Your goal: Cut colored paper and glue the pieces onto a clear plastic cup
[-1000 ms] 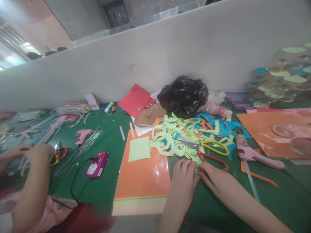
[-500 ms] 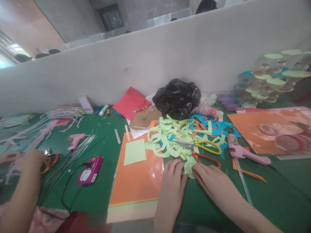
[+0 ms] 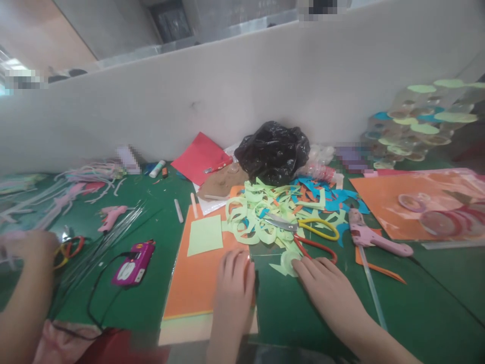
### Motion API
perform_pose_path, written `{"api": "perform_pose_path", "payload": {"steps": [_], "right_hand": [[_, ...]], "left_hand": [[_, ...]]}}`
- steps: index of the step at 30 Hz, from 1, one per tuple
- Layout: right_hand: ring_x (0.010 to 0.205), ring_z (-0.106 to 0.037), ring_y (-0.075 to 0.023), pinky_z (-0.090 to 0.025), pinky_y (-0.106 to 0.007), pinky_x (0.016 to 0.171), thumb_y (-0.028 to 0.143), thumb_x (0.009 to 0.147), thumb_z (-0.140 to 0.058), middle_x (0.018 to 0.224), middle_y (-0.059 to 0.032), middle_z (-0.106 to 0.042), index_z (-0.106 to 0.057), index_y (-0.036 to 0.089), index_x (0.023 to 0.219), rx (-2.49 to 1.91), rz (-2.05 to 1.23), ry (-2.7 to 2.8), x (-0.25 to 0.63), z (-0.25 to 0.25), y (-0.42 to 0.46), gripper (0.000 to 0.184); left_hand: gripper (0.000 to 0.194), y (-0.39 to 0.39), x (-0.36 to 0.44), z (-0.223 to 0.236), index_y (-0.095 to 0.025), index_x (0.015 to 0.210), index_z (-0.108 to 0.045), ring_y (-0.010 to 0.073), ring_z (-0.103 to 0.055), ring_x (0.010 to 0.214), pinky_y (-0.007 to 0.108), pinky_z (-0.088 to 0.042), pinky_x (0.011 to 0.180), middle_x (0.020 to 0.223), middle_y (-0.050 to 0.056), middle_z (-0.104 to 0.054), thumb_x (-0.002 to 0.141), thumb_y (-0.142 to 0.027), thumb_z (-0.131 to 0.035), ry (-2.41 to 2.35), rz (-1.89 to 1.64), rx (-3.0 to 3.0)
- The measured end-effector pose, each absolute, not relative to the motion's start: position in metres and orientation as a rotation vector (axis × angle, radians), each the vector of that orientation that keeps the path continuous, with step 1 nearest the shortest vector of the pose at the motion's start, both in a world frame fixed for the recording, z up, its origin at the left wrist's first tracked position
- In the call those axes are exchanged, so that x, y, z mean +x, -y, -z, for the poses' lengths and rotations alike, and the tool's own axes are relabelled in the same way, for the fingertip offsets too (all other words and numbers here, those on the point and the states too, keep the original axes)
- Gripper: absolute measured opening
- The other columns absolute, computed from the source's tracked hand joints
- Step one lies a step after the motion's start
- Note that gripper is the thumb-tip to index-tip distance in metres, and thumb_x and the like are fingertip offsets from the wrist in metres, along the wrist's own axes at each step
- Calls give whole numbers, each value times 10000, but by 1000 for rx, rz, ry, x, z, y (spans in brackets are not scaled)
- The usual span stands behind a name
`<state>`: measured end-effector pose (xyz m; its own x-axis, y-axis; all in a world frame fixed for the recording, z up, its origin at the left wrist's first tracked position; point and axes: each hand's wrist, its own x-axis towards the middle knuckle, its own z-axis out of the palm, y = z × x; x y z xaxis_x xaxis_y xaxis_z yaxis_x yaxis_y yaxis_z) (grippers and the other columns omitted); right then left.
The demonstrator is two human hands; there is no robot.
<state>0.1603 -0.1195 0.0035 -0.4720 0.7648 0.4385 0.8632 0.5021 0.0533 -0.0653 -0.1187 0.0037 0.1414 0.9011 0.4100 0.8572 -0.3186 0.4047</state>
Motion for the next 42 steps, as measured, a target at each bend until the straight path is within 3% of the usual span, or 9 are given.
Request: {"api": "perform_pose_path", "payload": {"steps": [5, 9, 16, 22, 29, 42], "right_hand": [[548, -527, -171, -314, -323, 655, -19, 934, -355, 676, 1, -586, -505, 193, 823, -1327, 426, 2378, 160, 1, 114, 282], [537, -558, -171, -327, -299, 586, 107, 1013, -343, 651, 5, -599, -516, 202, 826, -1379, 203, 2331, 164, 4, 110, 272], [680, -651, -202, -412, -284, 610, 207, 1029, -323, 765, -41, -673, -530, 208, 882, -1642, -540, 2255, 167, 3, 113, 254], [625, -613, -204, -433, -291, 593, 319, 1045, -268, 680, -21, -617, -511, 228, 867, -1716, -648, 2076, 178, -6, 113, 314], [526, -526, -129, -444, -227, 529, 370, 1048, -238, 610, 21, -531, -427, 243, 720, -1685, -987, 1798, 197, -20, 132, 399], [653, -614, -151, -517, -208, 603, 531, 989, -376, 696, -9, -604, -530, 246, 741, -1859, -856, 1557, 250, -26, 165, 408]], "left_hand": [[195, 124, -42, -4, -229, 1155, -553, 217, -602, 1115, 397, -543, 934, 1154, 69, -649, 985, -164, -481, -1713, -844, 2312], [205, 127, -18, -8, -205, 1175, -535, 220, -621, 1072, 396, -561, 907, 1120, 75, -667, 979, -167, -492, -1541, -809, 2352], [222, 120, -2, -6, -185, 1193, -566, 228, -630, 940, 378, -560, 787, 1038, 84, -661, 984, -182, -491, -1461, -748, 2477], [169, 112, -3, -12, -198, 1102, -600, 221, -577, 900, 352, -516, 750, 974, 62, -633, 979, -166, -488, -1470, -540, 2525], [178, 98, 4, -34, -204, 924, -591, 211, -544, 930, 329, -481, 750, 953, 32, -599, 1016, -235, -442, -1400, -238, 2423], [271, 89, 7, -40, -202, 849, -583, 194, -560, 942, 346, -483, 841, 923, 27, -611, 1031, -202, -382, -1404, -283, 2310]]}}
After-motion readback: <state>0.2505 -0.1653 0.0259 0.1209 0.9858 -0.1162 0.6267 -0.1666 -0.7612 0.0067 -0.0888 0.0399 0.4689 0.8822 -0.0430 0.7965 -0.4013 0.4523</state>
